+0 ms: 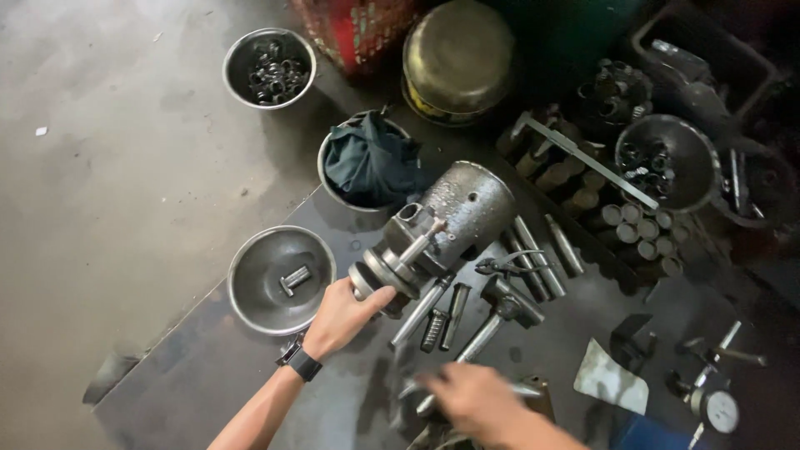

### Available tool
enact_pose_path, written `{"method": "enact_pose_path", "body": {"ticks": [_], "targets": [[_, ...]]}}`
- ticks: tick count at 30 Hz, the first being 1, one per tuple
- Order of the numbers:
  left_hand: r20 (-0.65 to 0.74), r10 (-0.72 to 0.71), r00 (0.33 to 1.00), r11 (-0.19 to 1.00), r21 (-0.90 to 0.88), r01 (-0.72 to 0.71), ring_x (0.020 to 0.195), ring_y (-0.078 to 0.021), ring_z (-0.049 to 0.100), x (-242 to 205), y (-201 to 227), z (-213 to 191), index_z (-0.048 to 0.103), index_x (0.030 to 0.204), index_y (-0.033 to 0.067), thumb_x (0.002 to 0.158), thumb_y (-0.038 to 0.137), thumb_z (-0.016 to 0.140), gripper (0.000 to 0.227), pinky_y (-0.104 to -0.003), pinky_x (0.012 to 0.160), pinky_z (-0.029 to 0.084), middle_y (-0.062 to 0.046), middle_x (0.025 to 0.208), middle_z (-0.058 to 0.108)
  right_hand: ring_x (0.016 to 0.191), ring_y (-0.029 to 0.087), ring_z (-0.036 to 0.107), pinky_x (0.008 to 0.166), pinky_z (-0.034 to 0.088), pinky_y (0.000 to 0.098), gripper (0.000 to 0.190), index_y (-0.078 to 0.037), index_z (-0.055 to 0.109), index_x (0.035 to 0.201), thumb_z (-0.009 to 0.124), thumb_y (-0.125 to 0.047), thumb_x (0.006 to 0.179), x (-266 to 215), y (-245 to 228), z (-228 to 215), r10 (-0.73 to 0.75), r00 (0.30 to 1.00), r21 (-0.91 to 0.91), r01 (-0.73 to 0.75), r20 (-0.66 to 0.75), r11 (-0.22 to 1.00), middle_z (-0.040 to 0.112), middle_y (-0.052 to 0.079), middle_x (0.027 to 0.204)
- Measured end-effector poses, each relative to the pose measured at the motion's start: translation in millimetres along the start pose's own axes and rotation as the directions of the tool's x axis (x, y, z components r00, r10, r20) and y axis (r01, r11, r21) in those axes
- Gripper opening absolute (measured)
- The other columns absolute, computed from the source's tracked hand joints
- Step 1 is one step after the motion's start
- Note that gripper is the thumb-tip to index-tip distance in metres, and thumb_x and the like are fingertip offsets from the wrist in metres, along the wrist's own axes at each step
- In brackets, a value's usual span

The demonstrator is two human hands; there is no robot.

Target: The person assembles a mechanical component by inserting a bearing into a cylindrical housing and securing it with a small metal clip. They then place the assembly into a blue vise and use a dial indicator to measure the shaft, repeating the process of adding clips and measuring.

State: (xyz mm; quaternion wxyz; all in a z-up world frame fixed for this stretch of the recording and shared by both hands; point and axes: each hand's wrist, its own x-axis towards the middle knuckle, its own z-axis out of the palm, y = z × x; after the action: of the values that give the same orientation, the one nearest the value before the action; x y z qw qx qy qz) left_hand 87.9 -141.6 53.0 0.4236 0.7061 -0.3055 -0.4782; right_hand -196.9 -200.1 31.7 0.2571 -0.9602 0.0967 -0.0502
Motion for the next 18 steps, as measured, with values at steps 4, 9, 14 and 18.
{"method": "enact_pose_path", "body": {"ticks": [4, 9, 14, 18], "targets": [[-0.150, -0.050, 0.987, 0.997, 0.045, 0.058, 0.066, -0.0097, 0.063, -15, -22, 11, 0.077, 0.095, -0.0015, 0.080, 0.031, 0.075, 0.036, -0.030, 0.063, 0.054, -0.004, 0.074, 0.074, 0.087, 0.031, 0.066, 0.073, 0.054, 0.0426, 0.034, -0.011, 0.066, 0.122, 0.063, -0.016, 0.088, 12, 1, 97, -0.172, 0.982, -0.101, 0.180, 0.082, 0.978, 0.062, 0.010, 0.093], [-0.066, 0.021, 0.998, 0.992, -0.126, -0.029, 0.082, -0.0107, 0.068, -90, -54, 7, 0.075, 0.108, -0.0008, 0.075, 0.023, 0.076, 0.041, -0.031, 0.078, 0.057, -0.006, 0.090, 0.078, 0.080, 0.022, 0.068, 0.068, 0.054, 0.0391, 0.016, -0.011, 0.070, 0.099, 0.061, -0.024, 0.095, 32, 21, 35, 0.344, 0.935, 0.323, -0.352, 0.084, 0.878, 0.069, 0.008, 0.087], [0.025, 0.051, 0.998, 0.991, -0.122, -0.047, 0.093, -0.0144, 0.074, -124, -84, 23, 0.070, 0.121, 0.0005, 0.064, 0.024, 0.081, 0.063, -0.032, 0.088, 0.057, -0.008, 0.099, 0.083, 0.062, 0.017, 0.062, 0.055, 0.049, 0.0375, 0.029, -0.007, 0.068, 0.115, 0.055, -0.028, 0.099, 62, -10, -91, 0.620, 0.773, 0.745, -0.494, 0.139, 0.449, 0.067, 0.013, 0.075], [0.165, 0.066, 0.984, 0.985, -0.166, -0.038, 0.103, -0.0194, 0.075, -137, -133, 36, 0.070, 0.124, -0.0027, 0.067, 0.031, 0.083, 0.067, -0.034, 0.095, 0.055, -0.012, 0.105, 0.083, 0.054, 0.026, 0.061, 0.052, 0.047, 0.0412, 0.027, -0.002, 0.062, 0.095, 0.057, -0.028, 0.101, 30, 9, -107, 0.619, 0.785, 0.517, -0.522, -0.019, 0.678, 0.063, 0.016, 0.063]]}}
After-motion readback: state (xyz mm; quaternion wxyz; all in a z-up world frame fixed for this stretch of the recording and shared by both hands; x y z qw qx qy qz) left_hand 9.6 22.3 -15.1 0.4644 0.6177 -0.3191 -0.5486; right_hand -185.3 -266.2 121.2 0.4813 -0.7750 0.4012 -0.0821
